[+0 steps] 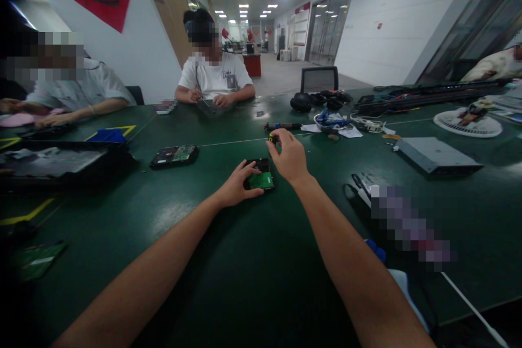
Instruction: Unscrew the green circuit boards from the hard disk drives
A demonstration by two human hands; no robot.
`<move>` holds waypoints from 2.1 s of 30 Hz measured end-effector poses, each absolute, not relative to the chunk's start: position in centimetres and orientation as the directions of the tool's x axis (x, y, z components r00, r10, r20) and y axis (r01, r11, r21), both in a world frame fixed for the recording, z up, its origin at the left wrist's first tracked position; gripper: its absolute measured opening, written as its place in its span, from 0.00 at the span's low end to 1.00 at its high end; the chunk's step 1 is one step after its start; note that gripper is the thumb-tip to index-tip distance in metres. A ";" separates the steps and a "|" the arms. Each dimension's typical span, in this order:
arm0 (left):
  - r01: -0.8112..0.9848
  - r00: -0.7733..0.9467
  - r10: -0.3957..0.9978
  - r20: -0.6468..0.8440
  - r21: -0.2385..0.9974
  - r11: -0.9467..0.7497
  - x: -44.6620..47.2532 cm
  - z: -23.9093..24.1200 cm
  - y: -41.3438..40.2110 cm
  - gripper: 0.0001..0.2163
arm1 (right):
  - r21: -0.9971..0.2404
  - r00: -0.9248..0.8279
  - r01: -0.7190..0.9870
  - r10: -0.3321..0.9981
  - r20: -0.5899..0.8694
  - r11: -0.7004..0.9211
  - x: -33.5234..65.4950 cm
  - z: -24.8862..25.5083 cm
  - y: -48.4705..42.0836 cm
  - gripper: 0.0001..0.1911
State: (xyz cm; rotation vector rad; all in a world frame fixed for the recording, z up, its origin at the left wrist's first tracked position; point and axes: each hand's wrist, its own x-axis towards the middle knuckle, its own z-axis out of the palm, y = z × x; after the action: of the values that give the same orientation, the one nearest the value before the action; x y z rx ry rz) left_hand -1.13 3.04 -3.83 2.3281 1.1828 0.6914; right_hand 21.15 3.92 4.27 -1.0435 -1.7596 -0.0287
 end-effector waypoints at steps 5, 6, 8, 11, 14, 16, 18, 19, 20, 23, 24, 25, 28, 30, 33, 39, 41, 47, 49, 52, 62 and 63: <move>0.612 0.511 0.827 0.235 0.576 -0.542 -1.1 -3.9 3.1 0.32 | -0.385 -0.089 0.688 0.599 0.796 0.614 21.1 4.5 3.7 0.09; 0.613 0.511 0.828 0.232 0.577 -0.540 -1.1 -3.9 3.1 0.32 | -0.393 -0.080 0.686 0.601 0.795 0.612 21.1 4.4 3.7 0.09; 0.613 0.509 0.830 0.228 0.580 -0.536 -1.1 -3.8 3.0 0.32 | -0.420 -0.061 0.674 0.613 0.788 0.607 21.1 4.3 3.9 0.10; 0.613 0.508 0.830 0.230 0.581 -0.535 -1.1 -3.7 3.0 0.32 | -0.441 -0.066 0.656 0.628 0.775 0.613 21.1 4.2 4.0 0.10; 0.610 0.508 0.830 0.229 0.585 -0.534 -1.1 -3.7 3.0 0.32 | -0.409 -0.091 0.663 0.610 0.787 0.627 21.0 4.4 3.7 0.10; 0.609 0.510 0.830 0.227 0.586 -0.535 -1.1 -3.6 3.0 0.32 | -0.387 -0.095 0.675 0.594 0.799 0.628 20.9 4.5 3.6 0.10; 0.611 0.513 0.828 0.226 0.581 -0.538 -1.1 -3.6 3.0 0.32 | -0.390 -0.084 0.681 0.595 0.800 0.620 20.9 4.4 3.6 0.10; 0.612 0.514 0.827 0.226 0.579 -0.538 -1.1 -3.6 2.9 0.32 | -0.403 -0.072 0.680 0.603 0.795 0.613 20.9 4.4 3.7 0.10; 0.613 0.515 0.827 0.225 0.577 -0.539 -1.1 -3.6 2.9 0.32 | -0.420 -0.061 0.675 0.614 0.787 0.607 21.0 4.3 3.8 0.10; 0.617 0.516 0.827 0.224 0.573 -0.540 -1.1 -3.6 3.0 0.32 | -0.446 -0.067 0.654 0.633 0.771 0.611 21.1 4.2 4.0 0.10; 0.618 0.517 0.826 0.223 0.570 -0.541 -1.1 -3.6 3.0 0.32 | -0.435 -0.079 0.653 0.627 0.775 0.620 21.1 4.3 3.9 0.10; 0.620 0.517 0.826 0.224 0.567 -0.542 -1.0 -3.6 3.0 0.32 | -0.417 -0.094 0.656 0.617 0.782 0.629 21.1 4.3 3.9 0.10; 0.626 0.518 0.825 0.226 0.558 -0.545 -1.0 -3.6 3.0 0.32 | -0.370 -0.117 0.677 0.590 0.799 0.636 21.1 4.4 3.7 0.11; 0.625 0.519 0.824 0.228 0.556 -0.548 -1.0 -3.5 2.9 0.32 | -0.380 -0.099 0.681 0.593 0.799 0.626 21.1 4.3 3.8 0.12; 0.623 0.517 0.824 0.229 0.560 -0.546 -1.0 -3.5 2.9 0.32 | -0.419 -0.067 0.669 0.611 0.788 0.614 21.2 4.1 4.0 0.12; 0.619 0.515 0.824 0.235 0.563 -0.548 -1.0 -3.6 2.9 0.32 | -0.337 -0.133 0.690 0.569 0.811 0.641 21.1 4.3 3.9 0.12; 0.619 0.515 0.825 0.233 0.565 -0.545 -1.1 -3.6 2.9 0.32 | -0.337 -0.115 0.703 0.568 0.815 0.627 21.0 4.3 3.8 0.12; 0.616 0.517 0.823 0.237 0.564 -0.549 -1.1 -3.6 2.9 0.32 | -0.416 -0.061 0.671 0.604 0.795 0.614 21.2 4.0 4.2 0.11; 0.615 0.515 0.822 0.243 0.564 -0.552 -1.1 -3.7 2.9 0.32 | -0.390 -0.087 0.669 0.588 0.804 0.632 21.1 4.2 4.0 0.11; 0.613 0.515 0.821 0.247 0.563 -0.554 -1.0 -3.7 2.9 0.32 | -0.348 -0.109 0.685 0.562 0.820 0.641 21.1 4.4 3.7 0.11; 0.611 0.517 0.821 0.242 0.568 -0.552 -1.1 -3.8 3.0 0.32 | -0.390 -0.075 0.665 0.576 0.814 0.637 21.2 4.1 4.1 0.09; 0.609 0.516 0.821 0.243 0.570 -0.552 -1.1 -3.8 3.0 0.32 | -0.369 -0.092 0.669 0.565 0.820 0.645 21.1 4.2 4.0 0.09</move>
State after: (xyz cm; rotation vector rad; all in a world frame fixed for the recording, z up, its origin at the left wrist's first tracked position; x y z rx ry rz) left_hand -1.07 3.04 -3.84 2.3460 1.1763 0.6945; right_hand 21.15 4.01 4.24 -0.9993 -1.7613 -0.1181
